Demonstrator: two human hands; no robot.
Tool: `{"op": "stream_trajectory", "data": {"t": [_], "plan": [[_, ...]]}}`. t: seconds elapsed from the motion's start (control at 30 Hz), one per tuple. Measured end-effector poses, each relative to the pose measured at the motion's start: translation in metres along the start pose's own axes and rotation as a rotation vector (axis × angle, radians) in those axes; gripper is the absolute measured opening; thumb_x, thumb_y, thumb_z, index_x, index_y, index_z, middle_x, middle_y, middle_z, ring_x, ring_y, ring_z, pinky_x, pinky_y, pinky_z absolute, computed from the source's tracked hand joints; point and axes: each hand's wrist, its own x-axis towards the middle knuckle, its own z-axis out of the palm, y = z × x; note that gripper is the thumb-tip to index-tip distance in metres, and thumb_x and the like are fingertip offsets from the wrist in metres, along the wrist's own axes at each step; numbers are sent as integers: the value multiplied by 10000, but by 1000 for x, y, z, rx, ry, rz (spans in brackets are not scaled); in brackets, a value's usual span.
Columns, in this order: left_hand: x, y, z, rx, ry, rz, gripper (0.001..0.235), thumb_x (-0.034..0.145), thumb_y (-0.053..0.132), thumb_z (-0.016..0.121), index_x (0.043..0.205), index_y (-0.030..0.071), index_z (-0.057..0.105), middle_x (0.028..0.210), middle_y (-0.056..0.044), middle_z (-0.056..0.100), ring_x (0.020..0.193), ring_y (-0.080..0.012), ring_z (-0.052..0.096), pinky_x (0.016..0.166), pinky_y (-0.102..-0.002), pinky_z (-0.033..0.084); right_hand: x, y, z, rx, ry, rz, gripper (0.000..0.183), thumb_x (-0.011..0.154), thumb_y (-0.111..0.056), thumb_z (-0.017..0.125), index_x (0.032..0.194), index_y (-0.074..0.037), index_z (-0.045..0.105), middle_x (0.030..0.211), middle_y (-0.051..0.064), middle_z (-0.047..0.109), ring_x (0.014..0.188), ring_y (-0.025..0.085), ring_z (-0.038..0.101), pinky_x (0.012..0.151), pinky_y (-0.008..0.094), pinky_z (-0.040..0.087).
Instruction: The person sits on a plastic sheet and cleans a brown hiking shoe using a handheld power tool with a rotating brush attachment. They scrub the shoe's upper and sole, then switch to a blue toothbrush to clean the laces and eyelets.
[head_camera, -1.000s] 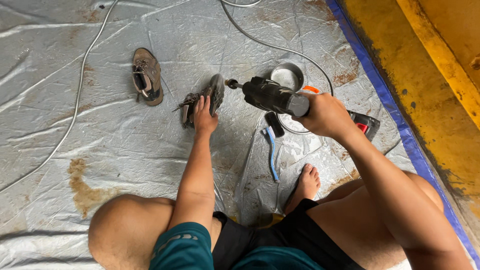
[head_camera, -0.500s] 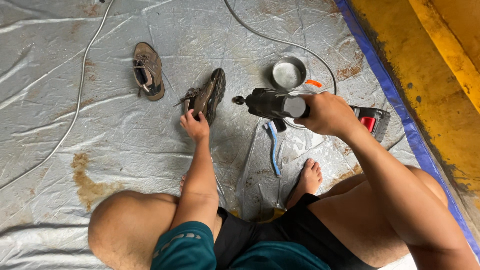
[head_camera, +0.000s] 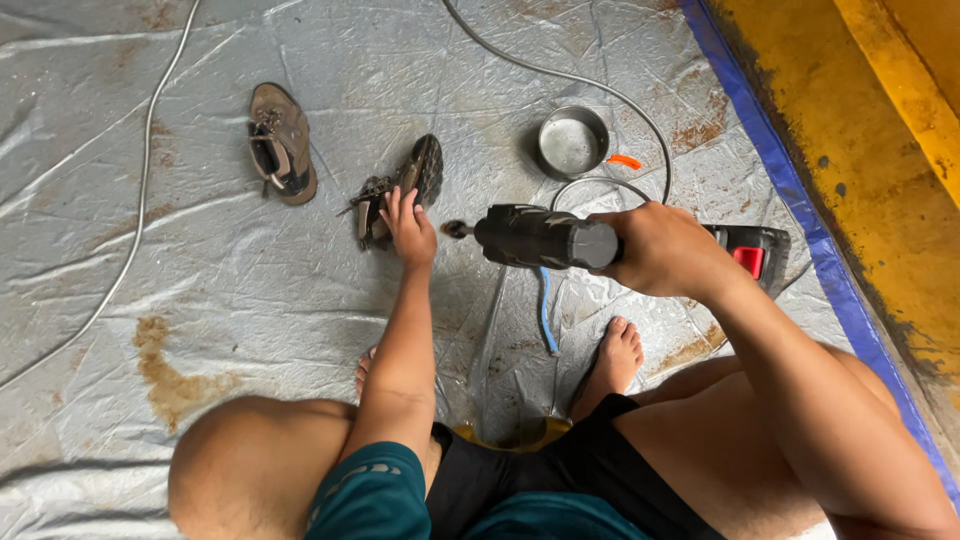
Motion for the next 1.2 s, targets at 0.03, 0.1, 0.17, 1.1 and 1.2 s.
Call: {"op": "stream_trajectory", "data": {"t": [0.03, 0.1, 0.17, 1.1, 1.2], "plan": [[9, 3, 2, -2, -4, 4, 366, 1094, 69, 579, 1432, 136, 701, 1666, -172, 516, 1597, -402, 396, 1317, -675, 194, 2, 5, 0, 3, 3, 4, 411, 842, -463, 830, 1144, -187, 789, 977, 171, 841, 1054, 438, 787, 948, 572, 606], [22, 11, 8, -121, -36, -20, 382, 1071, 85, 607, 1445, 123, 677, 1543, -213, 588, 1489, -464, 519, 1257, -676, 330, 4, 17, 2, 33, 43, 39, 477, 832, -428, 834, 1257, -217, 778, 978, 198, 837, 1044, 473, 781, 925, 606, 608], [42, 0, 24, -34, -50, -55, 442, 1017, 119, 696, 1456, 136, 654, 1523, -168, 596, 1459, -430, 556, 1240, -674, 366, 1, 12, -2, 27, 67, 74, 504, 840, -415, 824, 1308, -241, 755, 970, 192, 835, 1035, 461, 785, 930, 595, 612], [130, 143, -97, -166, -335, 119, 903, 876, -91, 822, 1652, 241, 501, 1509, -173, 630, 1342, -476, 561, 1153, -589, 418, -29, 21, -30, 303, 310, 115, 422, 808, -373, 901, 1120, -116, 777, 916, 256, 805, 977, 545, 746, 864, 612, 554], [139, 128, -97, -97, -375, 31, 742, 911, 11, 810, 1554, 220, 505, 1573, -93, 620, 1375, -433, 480, 1098, -574, 436, -39, 25, -34, 218, 305, -21, 285, 874, -400, 866, 1080, -225, 774, 720, 8, 741, 659, 202, 570, 696, 377, 477]]}}
